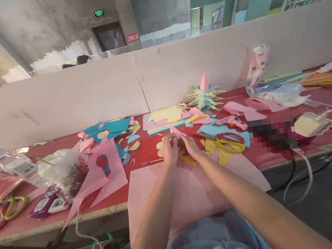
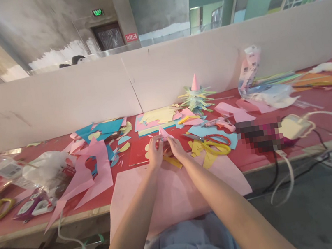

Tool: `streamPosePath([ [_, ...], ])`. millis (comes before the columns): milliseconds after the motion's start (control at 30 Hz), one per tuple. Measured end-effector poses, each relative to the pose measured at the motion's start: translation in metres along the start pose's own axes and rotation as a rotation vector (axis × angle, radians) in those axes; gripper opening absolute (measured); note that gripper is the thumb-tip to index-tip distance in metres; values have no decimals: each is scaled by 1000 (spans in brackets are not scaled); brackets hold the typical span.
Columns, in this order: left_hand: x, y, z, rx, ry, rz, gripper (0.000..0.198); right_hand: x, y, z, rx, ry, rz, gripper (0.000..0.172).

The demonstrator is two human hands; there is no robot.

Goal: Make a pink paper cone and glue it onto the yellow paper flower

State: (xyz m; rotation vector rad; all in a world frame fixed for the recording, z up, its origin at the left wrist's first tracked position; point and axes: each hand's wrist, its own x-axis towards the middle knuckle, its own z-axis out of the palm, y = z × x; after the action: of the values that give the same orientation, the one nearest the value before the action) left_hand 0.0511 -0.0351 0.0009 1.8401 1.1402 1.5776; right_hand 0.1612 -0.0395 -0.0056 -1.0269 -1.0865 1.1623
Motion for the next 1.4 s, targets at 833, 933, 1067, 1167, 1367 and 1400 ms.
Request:
streamPosePath([
  [833,1,-7,4,-81,57,-73,3,-4,-6,3,-40,-60,42,52],
  [933,0,-5,5,-90,56,-98,3,-5,-5,2,-64,-56,28,52],
  [1067,-2,-5,6,-84,55,-111,6,-4,-4,2,-115,-53,-5,52],
  [1167,-2,-7,6,-87,56,-110,6,-4,-5,2,-154,-60,-28,52],
  [1367,-1,-8,6,-99,43,-119,5,-5,-7,2,-230,-51,-89,54],
  [1400,-1,-7,6,-99,38,-123,4,-5,-6,2,-241,-45,-101,53],
])
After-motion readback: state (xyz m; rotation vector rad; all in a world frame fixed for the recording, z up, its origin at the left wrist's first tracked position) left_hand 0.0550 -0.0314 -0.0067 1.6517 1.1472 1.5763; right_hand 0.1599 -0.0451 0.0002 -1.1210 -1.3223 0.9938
